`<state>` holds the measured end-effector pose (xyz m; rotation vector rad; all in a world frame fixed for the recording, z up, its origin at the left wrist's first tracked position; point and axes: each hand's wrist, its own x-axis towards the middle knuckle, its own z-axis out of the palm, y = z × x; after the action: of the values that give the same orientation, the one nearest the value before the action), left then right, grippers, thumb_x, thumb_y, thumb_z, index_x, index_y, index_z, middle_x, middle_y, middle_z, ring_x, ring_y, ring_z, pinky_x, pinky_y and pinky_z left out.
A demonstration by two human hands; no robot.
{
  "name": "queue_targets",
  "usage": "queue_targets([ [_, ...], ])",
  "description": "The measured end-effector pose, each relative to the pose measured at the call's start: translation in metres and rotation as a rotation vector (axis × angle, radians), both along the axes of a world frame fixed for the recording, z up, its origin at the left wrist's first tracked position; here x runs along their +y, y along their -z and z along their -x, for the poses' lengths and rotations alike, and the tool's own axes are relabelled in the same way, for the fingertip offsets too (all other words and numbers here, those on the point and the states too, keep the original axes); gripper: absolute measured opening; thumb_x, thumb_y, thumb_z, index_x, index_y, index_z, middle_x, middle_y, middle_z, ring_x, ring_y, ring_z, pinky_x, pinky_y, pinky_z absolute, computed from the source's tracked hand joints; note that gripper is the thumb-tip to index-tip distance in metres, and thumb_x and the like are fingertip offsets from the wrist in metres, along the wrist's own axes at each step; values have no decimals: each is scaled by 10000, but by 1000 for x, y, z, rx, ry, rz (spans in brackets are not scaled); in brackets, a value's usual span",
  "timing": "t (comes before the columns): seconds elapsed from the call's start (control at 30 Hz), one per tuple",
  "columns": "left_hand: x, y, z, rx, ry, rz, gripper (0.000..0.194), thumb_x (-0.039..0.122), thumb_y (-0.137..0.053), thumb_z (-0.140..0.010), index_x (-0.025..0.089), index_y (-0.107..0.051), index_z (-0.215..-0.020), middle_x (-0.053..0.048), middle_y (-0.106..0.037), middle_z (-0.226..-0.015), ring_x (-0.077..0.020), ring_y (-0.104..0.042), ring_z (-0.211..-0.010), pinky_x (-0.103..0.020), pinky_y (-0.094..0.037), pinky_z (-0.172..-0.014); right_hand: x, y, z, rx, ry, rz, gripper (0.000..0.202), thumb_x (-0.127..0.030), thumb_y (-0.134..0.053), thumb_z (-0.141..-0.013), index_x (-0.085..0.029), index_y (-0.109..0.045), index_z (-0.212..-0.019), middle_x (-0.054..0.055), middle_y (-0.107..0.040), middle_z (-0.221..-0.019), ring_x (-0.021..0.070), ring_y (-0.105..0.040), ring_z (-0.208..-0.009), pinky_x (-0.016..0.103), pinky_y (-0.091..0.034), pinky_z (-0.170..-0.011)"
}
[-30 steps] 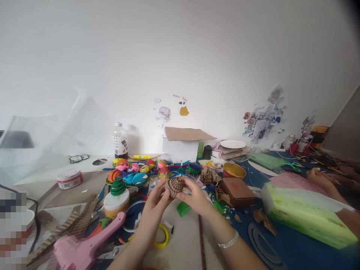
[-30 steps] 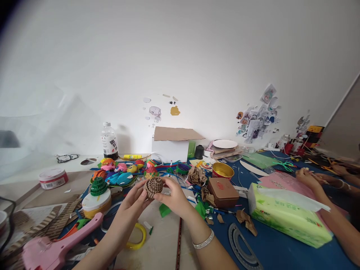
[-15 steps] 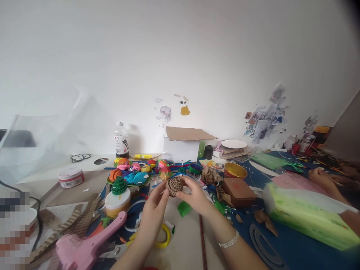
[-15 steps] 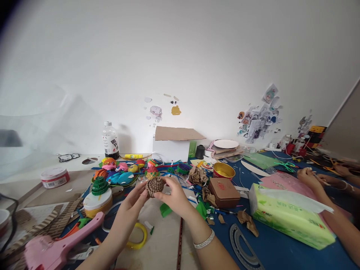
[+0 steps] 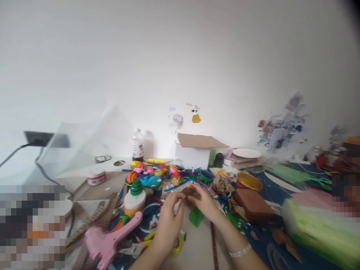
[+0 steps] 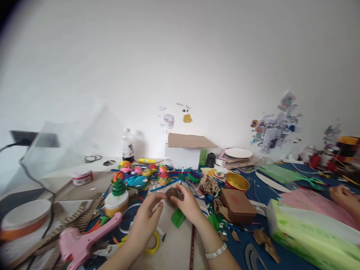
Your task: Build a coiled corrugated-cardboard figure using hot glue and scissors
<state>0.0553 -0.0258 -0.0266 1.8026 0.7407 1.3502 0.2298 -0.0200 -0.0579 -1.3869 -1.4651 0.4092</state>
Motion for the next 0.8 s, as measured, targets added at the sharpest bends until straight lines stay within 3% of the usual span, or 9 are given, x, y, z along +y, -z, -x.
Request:
queue_targets([
  [0.27, -17, -9, 2, 137, -33, -122, 238, 9, -389, -741, 172, -560, -771, -76, -571, -891, -191, -555, -880, -328, -442, -815, -11, -14, -5, -11, 134, -198, 315, -401, -504, -829, -195, -579, -1054, 123, -632, -1071, 262, -576, -993, 466, -438, -897],
  [0.43, -19, -3, 0, 220, -31, -145, 272, -24, -392, -710, 145, -596, -770, -114, -566, -900, -222, -546, -864, -360, -456, -777, -17, -41, 5, -84, 220, -288, 257, -373, -469, -853, -192, -564, -1008, 110, -636, -965, 247, -593, -905, 415, -480, -800],
  [0.53, -20, 1, -1, 272, -16, -155, 262, -2, -416, -719, 133, -625, -800, -141, -572, -945, -256, -542, -891, -402, -457, -781, -13, -68, 27, -232, 152, -291, 210, -327, -451, -864, -199, -566, -984, 92, -635, -926, 227, -601, -866, 377, -496, -768],
  [0.63, -20, 6, -2, 310, 3, -156, 276, 3, -443, -703, 116, -648, -848, -180, -570, -1017, -313, -527, -951, -483, -439, -803, 0, -92, 58, -531, 16, -211, 186, -232, -433, -856, -199, -577, -969, 80, -632, -921, 226, -585, -887, 383, -477, -798],
  [0.8, -16, 14, -9, 275, 42, -127, 294, -1, -511, -695, 117, -657, -921, -201, -560, -1099, -358, -501, -1036, -541, -408, -860, 44, -101, 101, -758, -99, -135, 249, -122, -527, -773, -198, -600, -997, 66, -647, -985, 233, -559, -966, 367, -457, -831],
])
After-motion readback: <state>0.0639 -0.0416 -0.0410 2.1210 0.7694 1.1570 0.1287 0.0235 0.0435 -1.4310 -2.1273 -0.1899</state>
